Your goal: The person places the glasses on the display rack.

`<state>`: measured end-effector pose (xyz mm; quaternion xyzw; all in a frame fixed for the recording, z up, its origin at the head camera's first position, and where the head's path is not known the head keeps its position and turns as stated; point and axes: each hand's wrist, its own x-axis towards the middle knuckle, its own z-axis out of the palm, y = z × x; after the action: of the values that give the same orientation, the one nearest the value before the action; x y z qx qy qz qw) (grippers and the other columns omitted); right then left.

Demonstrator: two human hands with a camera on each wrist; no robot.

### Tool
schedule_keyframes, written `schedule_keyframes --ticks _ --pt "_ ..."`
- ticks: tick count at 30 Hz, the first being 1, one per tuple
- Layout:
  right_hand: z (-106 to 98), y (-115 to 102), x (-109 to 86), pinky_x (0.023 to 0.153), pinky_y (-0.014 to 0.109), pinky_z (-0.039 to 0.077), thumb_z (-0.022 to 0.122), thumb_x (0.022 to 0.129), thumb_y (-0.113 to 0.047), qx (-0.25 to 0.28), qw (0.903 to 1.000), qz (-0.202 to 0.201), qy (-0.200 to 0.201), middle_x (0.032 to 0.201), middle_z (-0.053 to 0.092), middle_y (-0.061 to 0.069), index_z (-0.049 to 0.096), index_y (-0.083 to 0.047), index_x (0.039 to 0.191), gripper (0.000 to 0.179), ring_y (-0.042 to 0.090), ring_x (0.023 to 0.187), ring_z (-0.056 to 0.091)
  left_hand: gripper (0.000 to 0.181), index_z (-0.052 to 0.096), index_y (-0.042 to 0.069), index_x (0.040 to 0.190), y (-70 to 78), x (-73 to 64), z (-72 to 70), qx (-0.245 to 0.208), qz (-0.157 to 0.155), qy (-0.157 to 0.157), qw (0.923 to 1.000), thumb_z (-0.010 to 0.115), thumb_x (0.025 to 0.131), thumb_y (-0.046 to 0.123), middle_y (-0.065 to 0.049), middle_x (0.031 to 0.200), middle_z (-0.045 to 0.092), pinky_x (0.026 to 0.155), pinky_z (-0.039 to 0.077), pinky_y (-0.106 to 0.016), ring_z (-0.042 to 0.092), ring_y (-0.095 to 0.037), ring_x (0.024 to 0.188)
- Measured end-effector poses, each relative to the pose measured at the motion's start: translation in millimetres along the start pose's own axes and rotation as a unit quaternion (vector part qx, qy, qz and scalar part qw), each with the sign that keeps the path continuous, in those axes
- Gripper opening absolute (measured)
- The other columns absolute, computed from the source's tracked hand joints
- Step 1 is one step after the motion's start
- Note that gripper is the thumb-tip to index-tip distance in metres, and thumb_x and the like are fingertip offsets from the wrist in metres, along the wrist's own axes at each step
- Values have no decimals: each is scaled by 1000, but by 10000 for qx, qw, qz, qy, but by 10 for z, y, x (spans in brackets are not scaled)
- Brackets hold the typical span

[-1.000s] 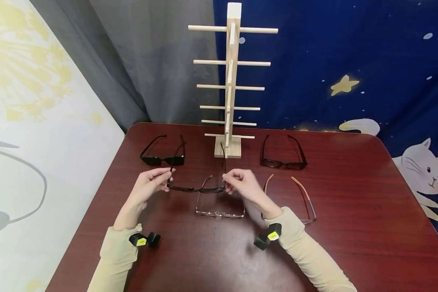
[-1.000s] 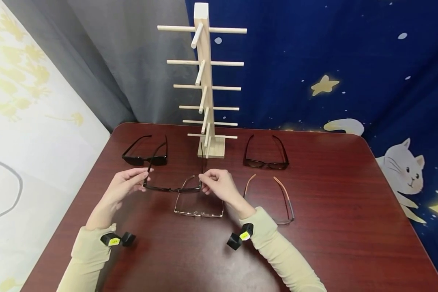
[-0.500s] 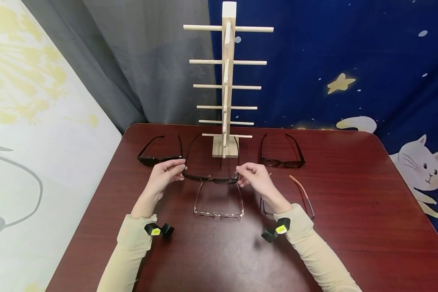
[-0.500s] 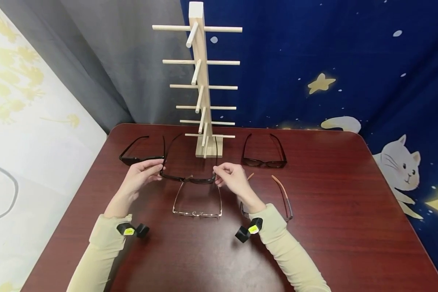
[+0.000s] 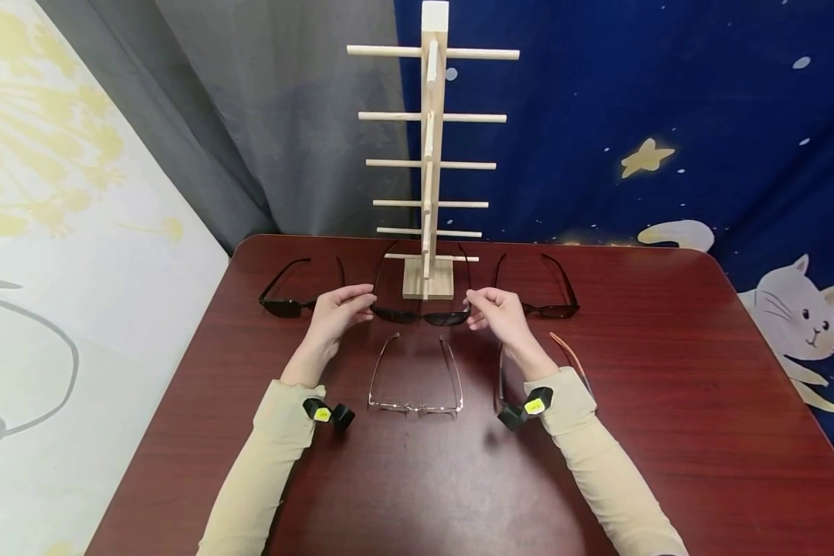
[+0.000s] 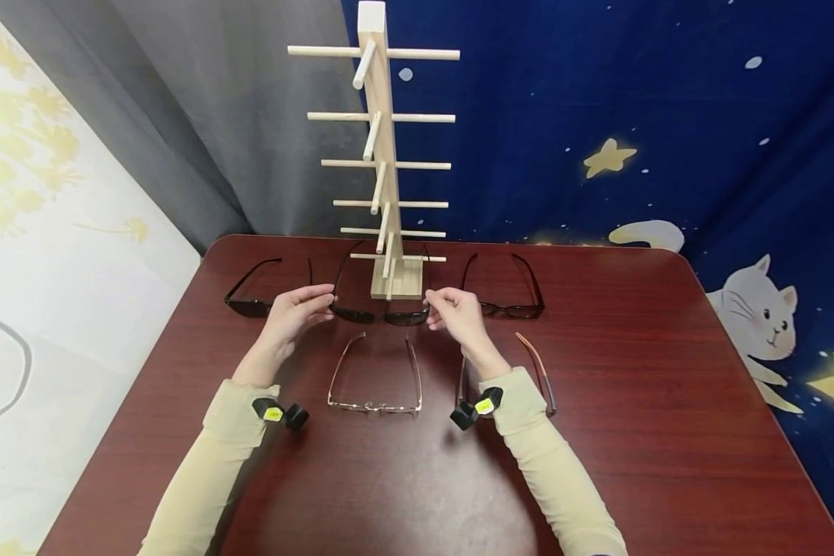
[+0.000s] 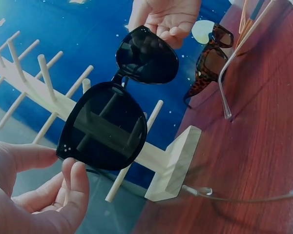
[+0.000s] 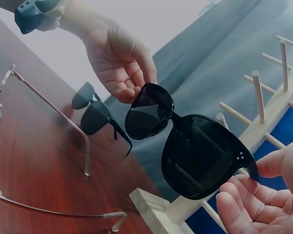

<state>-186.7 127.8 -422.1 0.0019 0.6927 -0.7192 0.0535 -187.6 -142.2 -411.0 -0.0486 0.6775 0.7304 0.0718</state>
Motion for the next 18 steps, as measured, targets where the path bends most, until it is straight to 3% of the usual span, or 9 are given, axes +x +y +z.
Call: schedule_keyframes --ticks 12,18 --pt "-55 27 290 49 19 53 56 95 -16 110 9989 344 306 56 57 1 54 23 104 39 6 47 56 32 57 -10 119 -15 265 132 -406 -139 366 9984 60 88 -1 0 81 64 64 55 -20 63 -7 60" --pt "-41 35 397 48 18 52 55 95 -15 134 9982 410 411 55 56 1 59 16 97 31 6 46 56 32 58 -9 119 -43 398 143 -553 -207 539 9968 62 89 1 -5 84 65 64 55 -20 63 -8 59"
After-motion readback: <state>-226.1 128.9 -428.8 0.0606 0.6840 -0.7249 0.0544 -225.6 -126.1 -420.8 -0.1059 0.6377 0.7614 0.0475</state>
